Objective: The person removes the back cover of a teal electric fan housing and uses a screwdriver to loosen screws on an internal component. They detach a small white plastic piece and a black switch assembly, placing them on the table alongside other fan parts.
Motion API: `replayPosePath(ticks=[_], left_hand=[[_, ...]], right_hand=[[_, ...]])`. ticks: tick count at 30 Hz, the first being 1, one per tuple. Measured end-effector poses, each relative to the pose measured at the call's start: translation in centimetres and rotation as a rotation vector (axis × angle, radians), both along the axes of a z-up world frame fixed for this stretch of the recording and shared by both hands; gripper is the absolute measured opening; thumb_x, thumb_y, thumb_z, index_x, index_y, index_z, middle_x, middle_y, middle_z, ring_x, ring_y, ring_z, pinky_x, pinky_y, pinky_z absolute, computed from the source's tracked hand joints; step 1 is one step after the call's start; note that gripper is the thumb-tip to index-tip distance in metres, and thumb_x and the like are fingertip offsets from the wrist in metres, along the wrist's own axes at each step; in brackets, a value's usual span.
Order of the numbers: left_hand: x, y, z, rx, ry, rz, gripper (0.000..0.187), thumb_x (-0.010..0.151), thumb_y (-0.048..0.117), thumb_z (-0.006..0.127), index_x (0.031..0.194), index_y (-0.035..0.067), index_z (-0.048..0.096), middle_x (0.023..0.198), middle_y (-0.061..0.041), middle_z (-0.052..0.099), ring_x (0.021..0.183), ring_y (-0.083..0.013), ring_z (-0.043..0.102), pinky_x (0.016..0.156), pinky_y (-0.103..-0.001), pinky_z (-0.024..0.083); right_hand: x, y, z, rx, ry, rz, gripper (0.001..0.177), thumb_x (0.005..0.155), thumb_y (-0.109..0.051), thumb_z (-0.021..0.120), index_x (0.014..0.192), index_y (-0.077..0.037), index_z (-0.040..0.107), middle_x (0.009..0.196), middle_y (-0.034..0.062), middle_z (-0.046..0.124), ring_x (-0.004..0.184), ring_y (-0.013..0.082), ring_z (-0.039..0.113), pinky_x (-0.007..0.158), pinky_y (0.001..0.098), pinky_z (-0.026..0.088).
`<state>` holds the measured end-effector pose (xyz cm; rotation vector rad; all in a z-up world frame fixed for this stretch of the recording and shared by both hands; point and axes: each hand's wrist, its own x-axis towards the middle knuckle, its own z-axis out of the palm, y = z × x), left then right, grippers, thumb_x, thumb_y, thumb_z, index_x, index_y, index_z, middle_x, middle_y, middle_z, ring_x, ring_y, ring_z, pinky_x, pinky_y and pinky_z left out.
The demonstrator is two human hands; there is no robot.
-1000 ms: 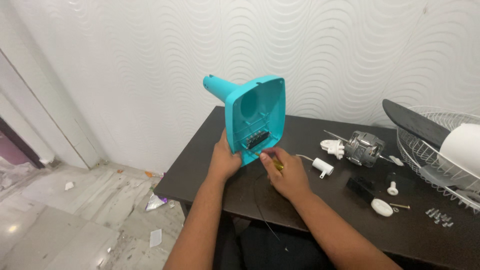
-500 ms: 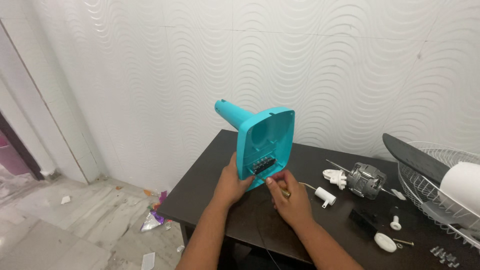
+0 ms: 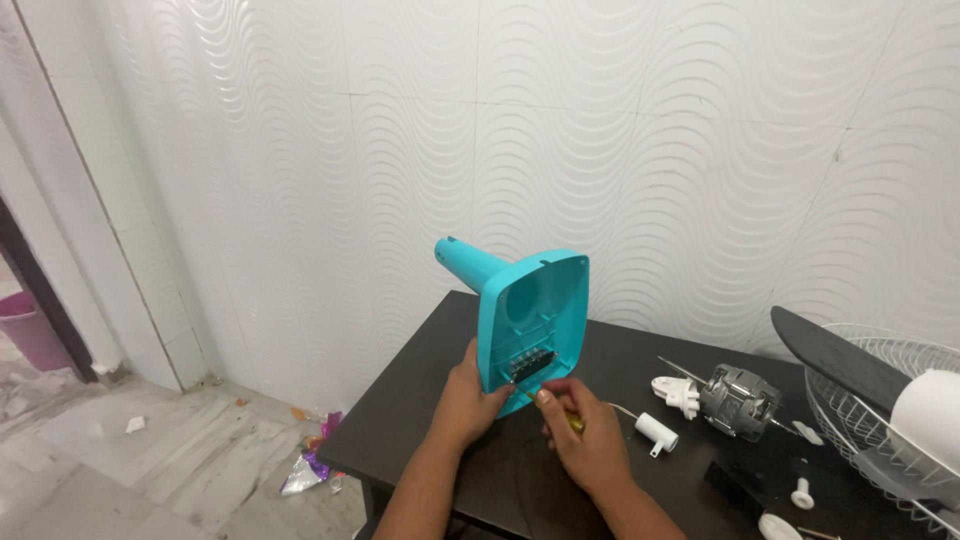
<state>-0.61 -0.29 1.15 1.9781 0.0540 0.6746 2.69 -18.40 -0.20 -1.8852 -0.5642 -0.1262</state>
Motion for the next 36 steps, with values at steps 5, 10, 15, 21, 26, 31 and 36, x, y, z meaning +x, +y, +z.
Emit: replayPosePath(ticks=[5,10,15,21,26,31,36], left_hand=[[-0.2,-0.2,0.4,-0.007,-0.054,-0.019,0.072,0.076,0.005,0.080,0.140,0.009,0.048,0.121,-0.021,0.073,0.119,-0.0365,0.069,0.097,-0.044,0.055],[-0.3,0.0,0.5,-0.010,0.000,0.006,0.071,0.077,0.005,0.079,0.140,0.010,0.047,0.120,-0.021,0.072,0.118,-0.0367,0.069,0.098,-0.044,0.054],[-0.1,-0.2,0.5,-0.004,0.023,0.003,0.071,0.077,0.006,0.080,0.140,0.011,0.046,0.121,-0.020,0.071,0.119,-0.0362,0.067,0.098,-0.044,0.052],[0.0,0.2,0.0,0.026,-0.066,-0.007,0.064,0.078,0.006,0.079,0.135,0.008,0.049,0.117,-0.022,0.073,0.115,-0.0394,0.069,0.095,-0.045,0.055],[0.3,0.3,-0.2,0.052,-0.003,0.034,0.066,0.078,0.008,0.079,0.136,0.009,0.047,0.117,-0.023,0.071,0.115,-0.0402,0.068,0.095,-0.047,0.054],[0.4,0.3,-0.6,0.049,-0.086,0.025,0.070,0.077,0.008,0.080,0.138,0.008,0.047,0.115,-0.025,0.072,0.114,-0.0431,0.067,0.093,-0.047,0.055],[0.5,0.4,-0.7,0.063,-0.085,0.047,0.069,0.076,0.008,0.081,0.137,0.009,0.047,0.115,-0.025,0.072,0.113,-0.0436,0.068,0.092,-0.048,0.055]], right_hand=[[0.5,-0.1,-0.5,0.118,-0.105,0.077,0.017,0.085,-0.016,0.075,0.092,-0.001,0.073,0.072,0.0065,0.080,0.064,0.0119,0.076,0.062,0.0278,0.057],[0.1,-0.5,-0.1,0.040,-0.502,0.076,0.016,0.079,-0.014,0.076,0.093,-0.005,0.076,0.082,0.0087,0.078,0.072,0.0149,0.075,0.066,0.0286,0.056],[-0.2,-0.3,0.4,0.064,-0.097,-0.016,0.024,0.087,-0.023,0.074,0.104,-0.006,0.075,0.077,0.0106,0.078,0.067,0.0173,0.072,0.064,0.0300,0.055],[0.3,-0.4,0.3,0.046,-0.161,-0.020,0.020,0.084,-0.021,0.077,0.094,-0.003,0.076,0.080,0.0091,0.080,0.073,0.0132,0.076,0.069,0.0273,0.057],[-0.1,-0.6,0.2,-0.046,-0.445,0.062,0.019,0.080,-0.016,0.076,0.096,-0.005,0.081,0.084,0.0140,0.073,0.073,0.0159,0.070,0.067,0.0288,0.054],[0.0,-0.1,0.3,0.031,-0.058,0.036,0.025,0.092,-0.025,0.072,0.107,-0.006,0.074,0.078,0.0116,0.079,0.070,0.0158,0.073,0.068,0.0285,0.056],[0.2,-0.3,0.2,0.076,-0.012,0.064,0.025,0.087,-0.022,0.075,0.105,-0.005,0.076,0.081,0.0085,0.080,0.074,0.0137,0.075,0.070,0.0274,0.057]])
